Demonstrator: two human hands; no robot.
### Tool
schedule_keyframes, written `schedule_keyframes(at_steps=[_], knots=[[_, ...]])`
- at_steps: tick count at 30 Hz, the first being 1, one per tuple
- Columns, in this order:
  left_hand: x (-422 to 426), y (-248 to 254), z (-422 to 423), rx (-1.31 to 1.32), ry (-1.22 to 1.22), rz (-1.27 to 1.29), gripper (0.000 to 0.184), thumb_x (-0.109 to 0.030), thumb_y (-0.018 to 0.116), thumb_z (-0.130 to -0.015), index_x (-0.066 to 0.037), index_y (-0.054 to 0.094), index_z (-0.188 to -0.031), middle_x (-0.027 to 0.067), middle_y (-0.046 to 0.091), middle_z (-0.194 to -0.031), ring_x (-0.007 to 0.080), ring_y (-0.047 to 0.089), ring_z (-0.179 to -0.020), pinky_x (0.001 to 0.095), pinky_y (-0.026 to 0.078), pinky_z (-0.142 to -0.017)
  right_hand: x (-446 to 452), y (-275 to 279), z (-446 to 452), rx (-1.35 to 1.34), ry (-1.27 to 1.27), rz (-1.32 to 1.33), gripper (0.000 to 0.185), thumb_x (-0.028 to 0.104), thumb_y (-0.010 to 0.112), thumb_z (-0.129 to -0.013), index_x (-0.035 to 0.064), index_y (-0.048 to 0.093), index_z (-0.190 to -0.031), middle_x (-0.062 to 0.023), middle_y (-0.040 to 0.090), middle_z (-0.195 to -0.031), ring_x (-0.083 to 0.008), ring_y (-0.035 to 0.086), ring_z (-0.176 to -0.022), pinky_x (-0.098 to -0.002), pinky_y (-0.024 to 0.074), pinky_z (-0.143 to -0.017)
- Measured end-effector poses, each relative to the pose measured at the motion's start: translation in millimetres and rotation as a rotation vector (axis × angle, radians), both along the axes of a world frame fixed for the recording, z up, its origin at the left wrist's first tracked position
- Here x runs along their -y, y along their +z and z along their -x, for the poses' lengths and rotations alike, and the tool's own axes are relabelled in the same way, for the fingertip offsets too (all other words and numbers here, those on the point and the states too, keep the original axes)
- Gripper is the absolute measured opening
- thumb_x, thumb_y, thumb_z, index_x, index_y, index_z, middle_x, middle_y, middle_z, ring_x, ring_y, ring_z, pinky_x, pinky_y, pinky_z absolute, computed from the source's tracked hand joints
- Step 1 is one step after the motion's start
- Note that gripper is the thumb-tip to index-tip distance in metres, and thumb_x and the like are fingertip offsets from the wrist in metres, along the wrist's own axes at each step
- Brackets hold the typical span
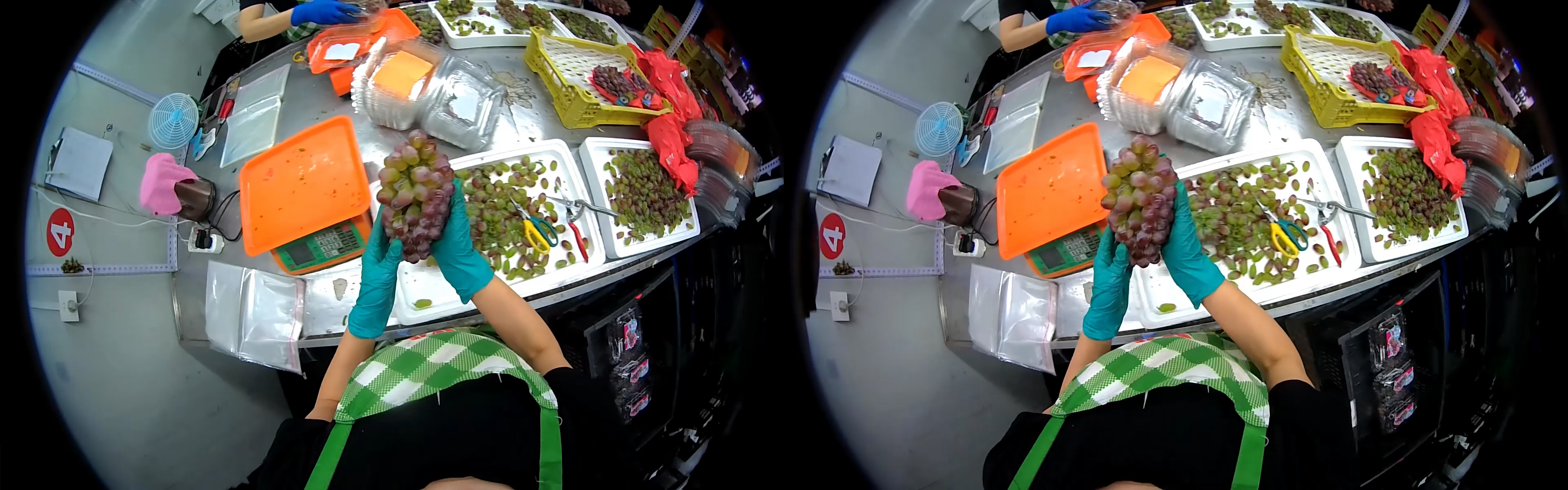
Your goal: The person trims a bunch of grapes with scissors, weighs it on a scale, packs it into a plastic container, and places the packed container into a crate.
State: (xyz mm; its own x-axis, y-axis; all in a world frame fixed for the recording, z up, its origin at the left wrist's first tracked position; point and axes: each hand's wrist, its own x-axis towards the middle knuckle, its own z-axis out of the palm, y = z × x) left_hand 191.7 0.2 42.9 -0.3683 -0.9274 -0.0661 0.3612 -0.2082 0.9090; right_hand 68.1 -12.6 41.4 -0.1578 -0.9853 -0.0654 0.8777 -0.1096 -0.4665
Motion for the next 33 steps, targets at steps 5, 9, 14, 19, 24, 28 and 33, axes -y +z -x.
schedule_keyframes(at_steps=[5,9,14,19,24,28,33], knots=[[11.6,0.7,-48.5,-0.023,-0.01,-0.037,0.061,-0.019,0.053,-0.084,-0.005,0.02,-0.133,0.0069,0.03,-0.132,0.0183,0.034,-0.118,0.032,0.029,-0.097,11.7,19.8,-44.8,-0.084,-0.02,0.026,0.062,0.054,0.037,-0.083,0.0107,0.032,-0.126,-0.0069,0.042,-0.123,-0.0206,0.043,-0.11,-0.0346,0.0368,-0.094],[29.6,-0.8,-75.8,-0.01,0.0,-0.062,0.06,-0.019,0.053,-0.084,-0.005,0.021,-0.133,0.0076,0.033,-0.13,0.0178,0.037,-0.115,0.0309,0.031,-0.096,27.6,20.6,-72.1,-0.078,-0.04,0.02,0.059,0.052,0.036,-0.084,0.0111,0.032,-0.126,-0.0069,0.041,-0.124,-0.0205,0.042,-0.112,-0.0343,0.0356,-0.095],[64.5,5.2,-99.0,0.117,0.066,-0.031,0.055,-0.02,0.057,-0.082,-0.004,0.032,-0.129,0.0078,0.04,-0.125,0.0163,0.041,-0.111,0.0284,0.035,-0.091,60.9,18.9,-92.4,0.128,0.058,-0.089,0.055,0.05,0.033,-0.085,0.0112,0.036,-0.125,-0.009,0.043,-0.122,-0.0234,0.046,-0.108,-0.0381,0.0391,-0.092],[103.9,4.3,-131.3,0.152,0.149,0.061,0.05,-0.02,0.057,-0.081,-0.004,0.037,-0.125,0.0081,0.041,-0.123,0.0162,0.039,-0.113,0.028,0.036,-0.091,106.6,14.5,-119.0,0.23,0.147,-0.004,0.054,0.049,0.029,-0.086,0.0102,0.038,-0.123,-0.0116,0.046,-0.119,-0.0265,0.049,-0.105,-0.0427,0.0426,-0.088],[141.1,40.4,-143.8,0.329,0.147,0.397,0.055,-0.02,0.058,-0.08,-0.004,0.034,-0.127,0.011,0.034,-0.129,0.0204,0.035,-0.117,0.0308,0.031,-0.096,138.3,5.1,-155.8,0.119,0.065,-0.081,0.054,0.05,0.025,-0.088,0.0128,0.032,-0.127,-0.0096,0.044,-0.122,-0.0261,0.046,-0.109,-0.0408,0.0387,-0.092],[179.3,20.7,-158.4,0.44,0.084,0.479,0.052,-0.018,0.059,-0.079,-0.004,0.039,-0.124,0.0112,0.043,-0.122,0.019,0.043,-0.111,0.0297,0.035,-0.093,145.2,5.0,-180.3,0.14,0.008,-0.124,0.052,0.045,0.031,-0.088,0.0114,0.029,-0.128,-0.0098,0.035,-0.128,-0.0259,0.037,-0.117,-0.0447,0.0343,-0.095],[212.3,4.4,-180.2,0.468,0.051,0.318,0.042,-0.02,0.058,-0.08,-0.007,0.047,-0.119,0.0092,0.053,-0.11,0.0152,0.049,-0.1,0.0279,0.038,-0.088,137.0,4.3,-193.1,-0.147,0.031,-0.361,0.054,0.044,0.035,-0.088,0.0201,0.019,-0.134,-0.0069,0.025,-0.135,-0.0259,0.031,-0.12,-0.0453,0.0291,-0.096]])
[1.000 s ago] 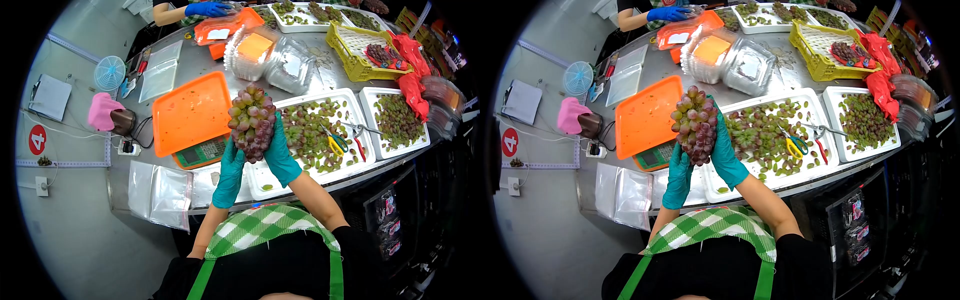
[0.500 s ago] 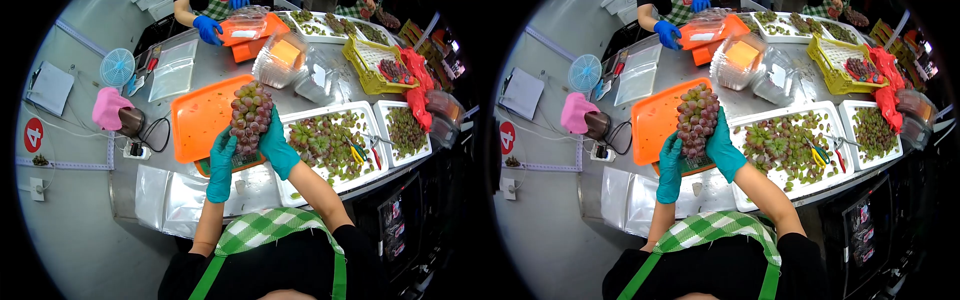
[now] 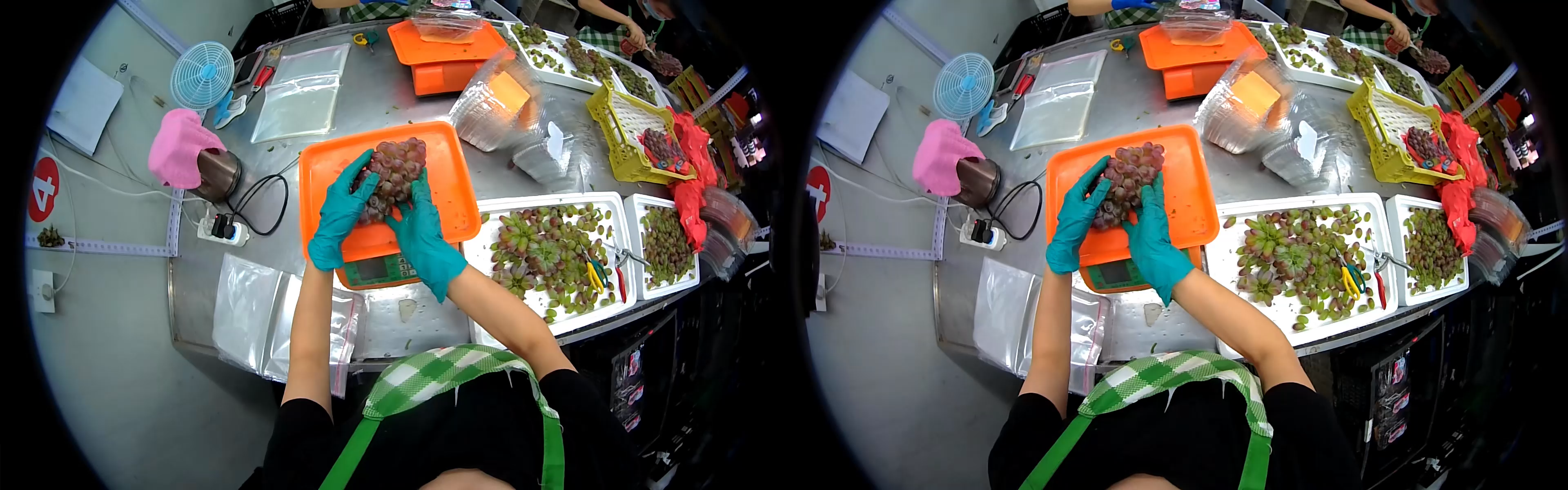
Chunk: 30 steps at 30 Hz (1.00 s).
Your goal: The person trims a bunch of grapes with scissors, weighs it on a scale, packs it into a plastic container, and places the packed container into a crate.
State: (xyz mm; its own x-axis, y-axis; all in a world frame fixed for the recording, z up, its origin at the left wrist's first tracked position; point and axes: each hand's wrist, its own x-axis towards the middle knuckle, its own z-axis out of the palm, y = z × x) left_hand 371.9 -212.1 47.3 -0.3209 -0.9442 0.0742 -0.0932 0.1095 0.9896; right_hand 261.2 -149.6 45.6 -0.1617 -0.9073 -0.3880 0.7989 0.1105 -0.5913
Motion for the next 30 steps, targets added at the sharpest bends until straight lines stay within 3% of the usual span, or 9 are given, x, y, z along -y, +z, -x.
schedule_keyframes(at_steps=[4,7,12,14,20,23,30], knots=[[6.6,-7.1,-12.7,0.0,0.017,-0.018,0.037,-0.021,0.056,-0.082,-0.008,0.05,-0.116,0.0075,0.054,-0.11,0.013,0.051,-0.097,0.0261,0.039,-0.085,-10.1,14.2,10.5,-0.135,0.193,-0.089,0.056,0.041,0.04,-0.087,0.025,0.016,-0.135,-0.0065,0.016,-0.139,-0.0265,0.027,-0.123,-0.0436,0.0251,-0.097],[1.2,-2.1,-22.1,0.001,0.068,-0.003,0.035,-0.019,0.055,-0.083,-0.007,0.051,-0.115,0.0072,0.054,-0.111,0.0121,0.052,-0.096,0.0249,0.039,-0.084,-24.3,12.8,28.4,-0.192,0.23,-0.06,0.056,0.037,0.043,-0.086,0.0198,0.02,-0.134,-0.007,0.017,-0.139,-0.0248,0.031,-0.122,-0.04,0.027,-0.097],[-38.1,10.9,-44.3,-0.162,0.343,0.072,0.031,-0.012,0.051,-0.085,-0.004,0.05,-0.115,0.0083,0.055,-0.108,0.0136,0.053,-0.095,0.025,0.041,-0.082,-70.6,25.9,78.3,-0.531,0.114,0.105,0.053,0.029,0.046,-0.086,0.0087,0.027,-0.131,-0.0085,0.037,-0.128,-0.0197,0.045,-0.11,-0.0328,0.0322,-0.093],[-62.9,11.2,-53.8,-0.201,0.461,0.061,0.029,-0.011,0.047,-0.086,-0.001,0.049,-0.113,0.0106,0.057,-0.103,0.0166,0.055,-0.092,0.0269,0.042,-0.08,-90.7,20.2,99.9,-0.627,-0.024,0.078,0.048,0.026,0.048,-0.085,0.0087,0.033,-0.127,-0.0079,0.045,-0.121,-0.018,0.049,-0.106,-0.0316,0.0342,-0.091],[-119.8,-2.6,-72.1,-0.196,0.686,0.005,0.024,-0.014,0.045,-0.087,0.002,0.057,-0.098,0.0105,0.061,-0.083,0.015,0.058,-0.072,0.0256,0.044,-0.069,-137.4,-6.9,153.5,-0.575,-0.198,-0.208,0.039,0.022,0.047,-0.084,0.0071,0.043,-0.12,-0.0043,0.056,-0.106,-0.0133,0.055,-0.092,-0.0256,0.0369,-0.084],[-136.1,-6.7,-79.5,-0.169,0.767,0.021,0.025,-0.016,0.044,-0.086,0.002,0.059,-0.092,0.0086,0.061,-0.074,0.0134,0.056,-0.064,0.0247,0.043,-0.062,-148.0,-10.7,160.9,-0.568,-0.161,-0.15,0.039,0.022,0.047,-0.084,0.0052,0.044,-0.119,-0.004,0.057,-0.104,-0.0131,0.055,-0.091,-0.0246,0.0373,-0.082],[-151.0,4.5,-81.9,-0.168,0.806,0.074,0.027,-0.02,0.043,-0.087,0.001,0.058,-0.091,0.0081,0.061,-0.075,0.0121,0.055,-0.062,0.0242,0.044,-0.061,-141.3,2.7,144.5,-0.574,-0.146,-0.067,0.037,0.02,0.047,-0.084,0.0056,0.046,-0.118,-0.003,0.057,-0.102,-0.0117,0.055,-0.088,-0.023,0.0393,-0.079]])
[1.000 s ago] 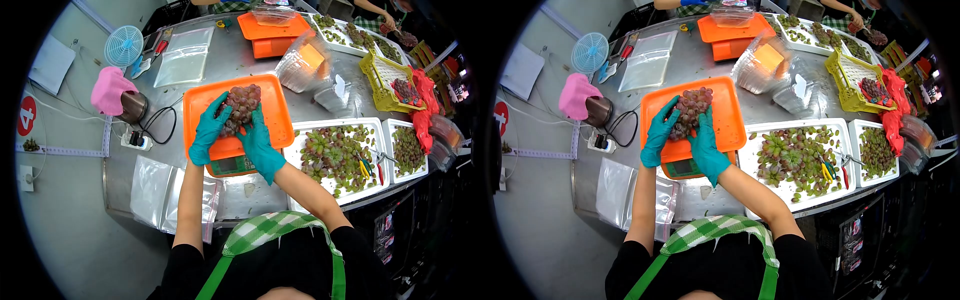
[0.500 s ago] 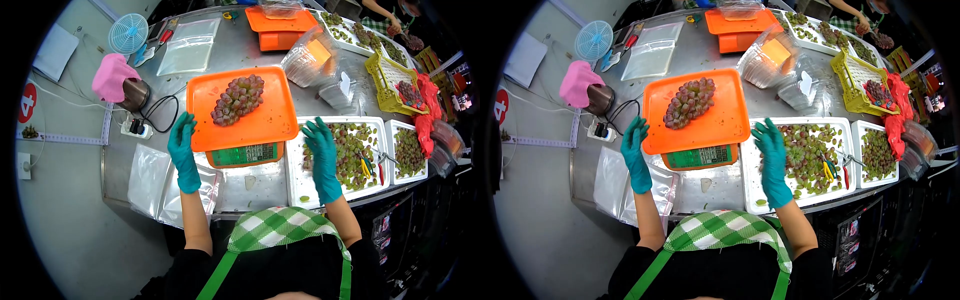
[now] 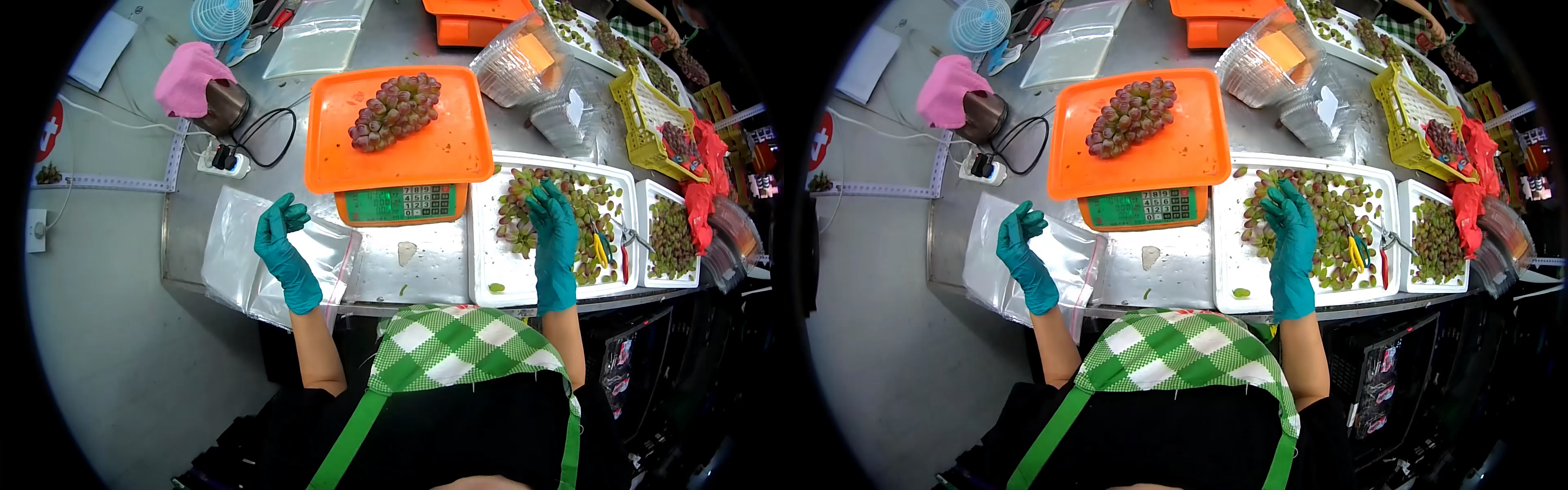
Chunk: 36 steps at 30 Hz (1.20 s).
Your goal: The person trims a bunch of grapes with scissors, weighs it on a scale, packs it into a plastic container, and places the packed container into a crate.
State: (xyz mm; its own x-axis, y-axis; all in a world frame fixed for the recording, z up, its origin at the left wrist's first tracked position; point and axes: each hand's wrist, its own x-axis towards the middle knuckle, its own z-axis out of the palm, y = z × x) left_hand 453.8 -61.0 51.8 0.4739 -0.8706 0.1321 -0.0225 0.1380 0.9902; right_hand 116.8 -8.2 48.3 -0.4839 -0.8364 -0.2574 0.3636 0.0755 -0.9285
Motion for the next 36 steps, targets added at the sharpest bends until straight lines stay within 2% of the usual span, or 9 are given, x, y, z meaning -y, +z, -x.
schedule_keyframes(at_steps=[12,13,19,24,28,30,32,34,36], knots=[[-11.7,1.0,17.1,-0.007,-0.089,-0.043,0.028,-0.021,0.042,-0.088,0.001,0.059,-0.091,0.0068,0.06,-0.07,0.0112,0.054,-0.059,0.0229,0.042,-0.059,-35.5,-18.4,39.3,0.003,-0.147,0.03,0.03,0.018,0.048,-0.085,0.0053,0.051,-0.112,-0.0038,0.059,-0.095,-0.0121,0.057,-0.08,-0.0233,0.0417,-0.073],[-13.2,0.0,19.8,-0.005,-0.104,-0.05,0.029,-0.021,0.042,-0.088,0.001,0.059,-0.091,0.0066,0.06,-0.07,0.0112,0.054,-0.059,0.0228,0.042,-0.058,-39.2,-17.1,38.2,-0.018,-0.147,0.02,0.029,0.02,0.048,-0.085,0.0043,0.053,-0.109,-0.0037,0.06,-0.09,-0.0117,0.057,-0.074,-0.022,0.0429,-0.068],[-36.5,-22.6,36.0,-0.113,-0.246,-0.2,0.019,-0.013,0.048,-0.084,0.001,0.06,-0.09,0.0052,0.058,-0.069,0.0101,0.054,-0.059,0.0216,0.043,-0.057,-41.6,-12.7,4.2,-0.076,0.208,-0.148,0.026,0.018,0.048,-0.084,0.0027,0.056,-0.103,-0.0034,0.06,-0.077,-0.0101,0.056,-0.063,-0.0213,0.045,-0.062],[-89.6,-31.2,50.0,-0.096,-0.17,-0.329,0.018,-0.013,0.05,-0.084,0.002,0.061,-0.085,0.0042,0.058,-0.065,0.0093,0.054,-0.057,0.0201,0.043,-0.057,-7.7,-15.6,-66.8,-0.079,0.868,0.023,0.024,0.007,0.052,-0.082,0.0024,0.054,-0.106,-0.0085,0.058,-0.097,-0.0139,0.057,-0.087,-0.024,0.0449,-0.077],[-147.0,-33.4,62.6,-0.154,-0.038,-0.41,0.016,-0.012,0.052,-0.083,0.001,0.062,-0.085,0.0039,0.059,-0.067,0.0077,0.054,-0.059,0.0201,0.044,-0.057,27.8,-40.6,-140.8,-0.498,1.278,0.167,0.031,0.007,0.061,-0.075,0.0072,0.055,-0.105,-0.0018,0.058,-0.1,-0.0108,0.053,-0.087,-0.0254,0.0421,-0.078],[-175.6,-27.0,68.4,-0.161,0.025,-0.436,0.014,-0.011,0.053,-0.082,0.0,0.062,-0.086,0.0033,0.059,-0.067,0.0071,0.054,-0.059,0.0196,0.044,-0.055,46.7,-69.9,-187.2,-0.479,1.301,0.417,0.033,0.009,0.063,-0.072,0.0088,0.056,-0.104,-0.0042,0.057,-0.1,-0.0153,0.052,-0.091,-0.0275,0.0406,-0.081],[-205.6,-39.0,67.4,-0.169,0.112,-0.44,0.014,-0.011,0.054,-0.082,0.001,0.061,-0.085,0.0033,0.059,-0.068,0.0071,0.054,-0.059,0.0194,0.044,-0.056,59.8,-61.6,-234.9,-0.68,1.274,0.759,0.035,0.011,0.065,-0.07,0.0103,0.056,-0.104,-0.0073,0.054,-0.103,-0.0216,0.049,-0.098,-0.0311,0.0387,-0.085],[-227.2,-41.6,67.2,-0.224,0.174,-0.485,0.015,-0.011,0.053,-0.083,0.002,0.061,-0.086,0.004,0.059,-0.069,0.0077,0.055,-0.061,0.0199,0.045,-0.058,62.6,-61.9,-274.1,-0.756,1.465,0.769,0.043,0.018,0.068,-0.066,0.0127,0.053,-0.106,-0.0083,0.05,-0.109,-0.0263,0.046,-0.102,-0.0353,0.0362,-0.088],[-240.6,-44.3,63.9,-0.25,0.195,-0.507,0.016,-0.011,0.052,-0.083,0.002,0.06,-0.088,0.0051,0.06,-0.071,0.0085,0.056,-0.063,0.0202,0.046,-0.059,65.2,-94.2,-307.7,-1.095,1.565,0.767,0.053,0.027,0.071,-0.059,0.0179,0.052,-0.109,-0.0074,0.049,-0.107,-0.0282,0.047,-0.099,-0.0396,0.0374,-0.085]])
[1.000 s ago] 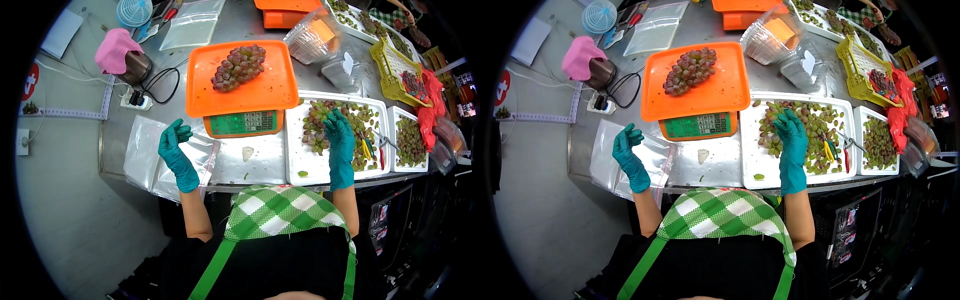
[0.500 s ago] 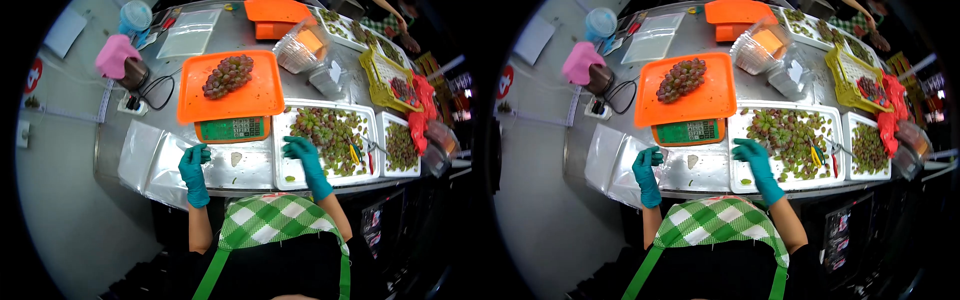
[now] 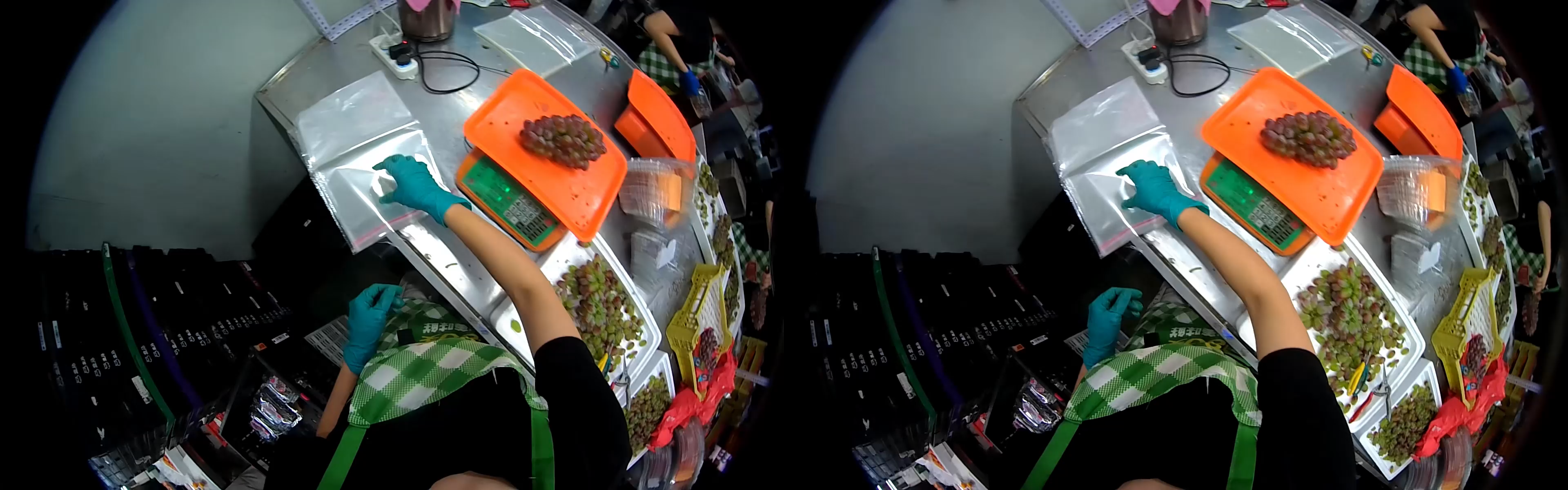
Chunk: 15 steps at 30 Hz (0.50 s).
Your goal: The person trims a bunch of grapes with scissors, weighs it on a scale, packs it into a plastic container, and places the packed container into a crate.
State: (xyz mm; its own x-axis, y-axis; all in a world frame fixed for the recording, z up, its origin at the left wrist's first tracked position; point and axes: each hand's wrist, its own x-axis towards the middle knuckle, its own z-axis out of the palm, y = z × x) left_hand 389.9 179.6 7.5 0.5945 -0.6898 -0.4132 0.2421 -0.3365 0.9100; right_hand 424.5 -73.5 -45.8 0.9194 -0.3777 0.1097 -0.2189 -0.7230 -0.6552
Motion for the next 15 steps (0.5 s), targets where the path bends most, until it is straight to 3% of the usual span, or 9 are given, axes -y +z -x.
schedule_keyframes(at_steps=[2,5,8,10,11,13,14,15], knots=[[-5.8,-4.0,-9.8,0.012,0.014,0.005,0.016,-0.011,0.052,-0.084,0.002,0.06,-0.088,0.0053,0.06,-0.072,0.0088,0.056,-0.063,0.0203,0.046,-0.059,1.6,-13.1,-8.5,-0.106,0.087,0.219,0.048,0.03,0.071,-0.057,0.0196,0.057,-0.102,-0.005,0.049,-0.104,-0.024,0.045,-0.098,-0.0389,0.0364,-0.082],[0.5,-15.4,-37.3,-0.041,-0.023,0.013,0.017,-0.013,0.052,-0.084,0.001,0.06,-0.089,0.0049,0.06,-0.072,0.009,0.056,-0.062,0.0207,0.046,-0.058,15.5,-40.0,-20.2,-0.009,-0.022,0.172,0.023,0.026,0.068,-0.06,0.0174,0.065,-0.081,-0.0006,0.056,-0.089,-0.0226,0.05,-0.088,-0.037,0.0392,-0.076],[18.4,-19.9,-55.9,-0.114,-0.126,0.032,0.017,-0.015,0.053,-0.084,0.0,0.06,-0.09,0.0043,0.06,-0.073,0.0081,0.056,-0.063,0.0207,0.046,-0.057,24.4,-41.8,-24.0,0.072,-0.025,0.074,0.017,0.018,0.069,-0.059,0.013,0.065,-0.075,-0.0032,0.059,-0.082,-0.0222,0.054,-0.079,-0.0338,0.0426,-0.072],[30.7,-18.0,-66.6,-0.171,-0.192,0.051,0.017,-0.016,0.053,-0.084,-0.001,0.06,-0.09,0.0036,0.06,-0.073,0.0077,0.055,-0.063,0.0204,0.046,-0.058,29.7,-35.7,-27.0,0.14,-0.085,-0.088,0.014,0.019,0.069,-0.064,0.0103,0.065,-0.073,-0.0053,0.06,-0.074,-0.022,0.055,-0.072,-0.0312,0.0444,-0.067],[34.4,-18.4,-74.4,-0.229,-0.255,0.016,0.017,-0.013,0.053,-0.083,-0.001,0.058,-0.094,0.0035,0.06,-0.077,0.0089,0.056,-0.066,0.0206,0.046,-0.058,28.9,-19.9,-28.0,0.14,-0.147,-0.172,0.013,0.02,0.068,-0.064,0.0113,0.066,-0.074,-0.0048,0.059,-0.073,-0.0217,0.055,-0.071,-0.0308,0.0443,-0.066],[49.0,-23.3,-77.9,-0.293,-0.161,0.211,0.022,-0.01,0.054,-0.082,-0.001,0.053,-0.102,0.0043,0.058,-0.088,0.01,0.055,-0.072,0.0216,0.047,-0.064,29.1,8.9,-29.0,0.172,-0.267,-0.354,0.014,0.02,0.069,-0.067,0.0116,0.067,-0.077,-0.0049,0.059,-0.072,-0.0217,0.055,-0.068,-0.03,0.0441,-0.064],[56.8,-25.8,-80.6,-0.319,-0.113,0.304,0.025,-0.009,0.055,-0.082,-0.001,0.051,-0.105,0.0047,0.057,-0.093,0.0106,0.055,-0.075,0.022,0.047,-0.067,27.3,21.2,-31.4,0.233,-0.272,-0.306,0.014,0.018,0.069,-0.067,0.0104,0.066,-0.078,-0.0055,0.059,-0.073,-0.021,0.055,-0.069,-0.0291,0.044,-0.064],[68.9,-43.6,-83.3,0.004,-0.057,0.39,0.041,-0.003,0.057,-0.078,-0.002,0.041,-0.116,0.0076,0.048,-0.111,0.0146,0.051,-0.091,0.0262,0.044,-0.079,24.4,32.8,-33.8,0.295,-0.276,-0.259,0.015,0.017,0.069,-0.067,0.0092,0.066,-0.079,-0.0061,0.059,-0.074,-0.0203,0.055,-0.07,-0.0282,0.0439,-0.065]])
